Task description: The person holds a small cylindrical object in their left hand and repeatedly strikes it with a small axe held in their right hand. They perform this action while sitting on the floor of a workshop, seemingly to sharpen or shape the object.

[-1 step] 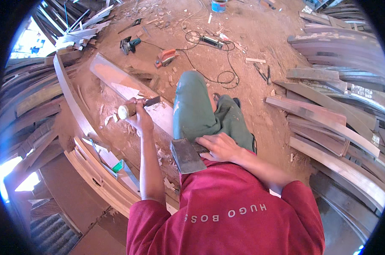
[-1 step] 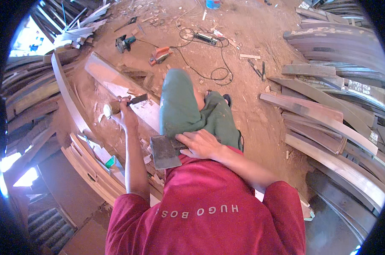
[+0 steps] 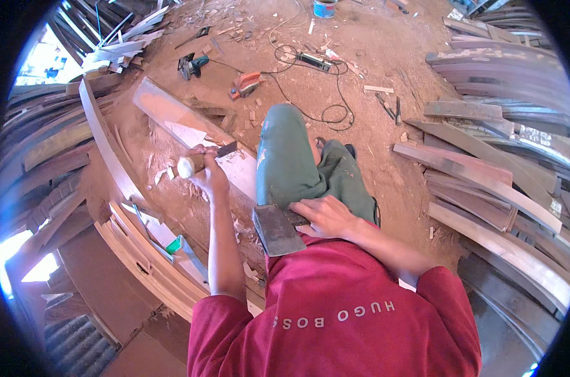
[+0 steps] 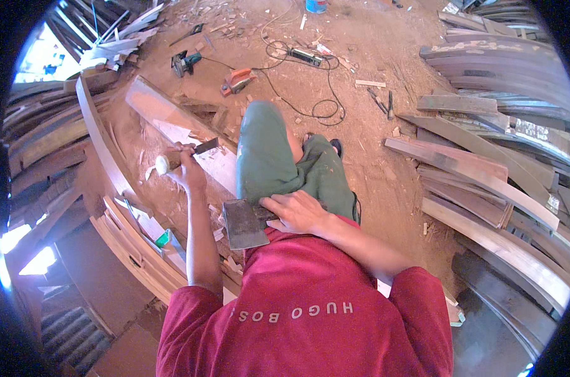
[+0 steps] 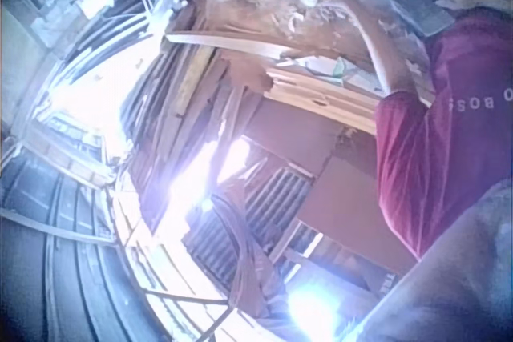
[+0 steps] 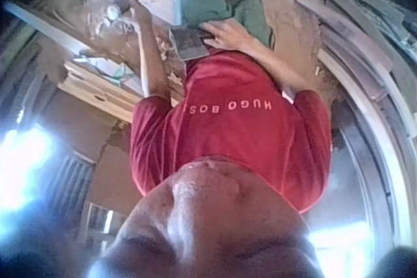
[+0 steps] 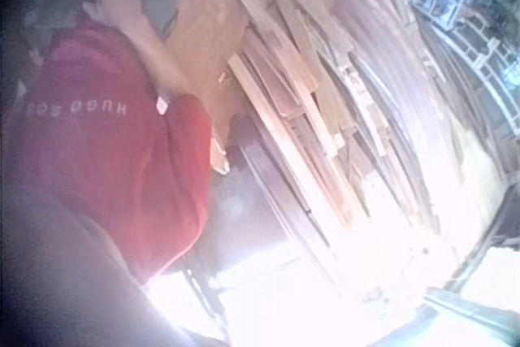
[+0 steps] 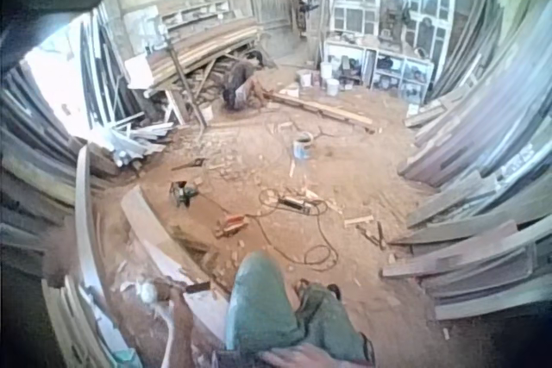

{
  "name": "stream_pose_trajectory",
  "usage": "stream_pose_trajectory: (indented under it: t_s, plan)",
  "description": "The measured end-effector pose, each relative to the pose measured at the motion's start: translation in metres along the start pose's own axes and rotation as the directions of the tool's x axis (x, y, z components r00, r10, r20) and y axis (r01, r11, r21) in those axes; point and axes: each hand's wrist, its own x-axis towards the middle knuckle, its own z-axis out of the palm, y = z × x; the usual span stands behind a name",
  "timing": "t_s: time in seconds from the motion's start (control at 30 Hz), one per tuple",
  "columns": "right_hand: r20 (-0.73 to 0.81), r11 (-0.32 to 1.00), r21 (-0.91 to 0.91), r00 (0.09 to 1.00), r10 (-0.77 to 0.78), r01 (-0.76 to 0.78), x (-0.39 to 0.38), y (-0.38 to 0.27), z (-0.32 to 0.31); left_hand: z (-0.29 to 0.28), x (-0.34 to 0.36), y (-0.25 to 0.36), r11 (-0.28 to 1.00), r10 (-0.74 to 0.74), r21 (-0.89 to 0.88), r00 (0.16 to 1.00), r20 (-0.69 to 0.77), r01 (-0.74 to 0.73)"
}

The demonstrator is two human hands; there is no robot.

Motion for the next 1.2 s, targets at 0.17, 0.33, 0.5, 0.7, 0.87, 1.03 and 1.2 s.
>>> stream_pose_trajectory:
  t_s: [0.17,0.33,0.5,0.7,0.87,1.03,1.2]
  plan:
    - [0.061,1.000,0.001,0.998,0.020,-0.020,0.007,-0.003,-0.007,0.009,-0.022,0.002,0.992,0.063,0.109,0.998,0.005,-0.064]
    - [0.038,1.000,-0.009,0.999,-0.008,0.008,0.006,-0.001,-0.003,0.011,-0.030,-0.002,0.996,0.068,0.056,0.997,-0.036,-0.066]
    - [0.055,0.999,-0.023,0.998,-0.021,0.022,0.006,0.000,-0.002,0.016,-0.038,0.002,0.996,0.050,0.073,0.997,-0.051,-0.046]
    - [0.070,0.998,-0.046,0.997,-0.029,0.032,0.006,-0.003,-0.005,0.013,-0.043,0.000,0.988,0.075,0.135,0.997,-0.019,-0.071]
    - [0.059,0.997,-0.024,0.995,-0.077,0.079,0.013,-0.013,-0.009,0.015,-0.056,0.002,0.990,0.074,0.127,0.995,-0.061,-0.066]
    - [0.047,0.991,-0.018,0.990,-0.131,0.132,0.024,-0.024,-0.013,0.005,-0.065,-0.004,0.935,0.115,0.344,0.992,-0.056,-0.089]
    - [0.023,0.972,-0.025,0.972,-0.235,0.235,0.043,-0.054,-0.027,-0.009,-0.079,0.002,0.850,0.252,0.460,0.965,0.071,-0.256]
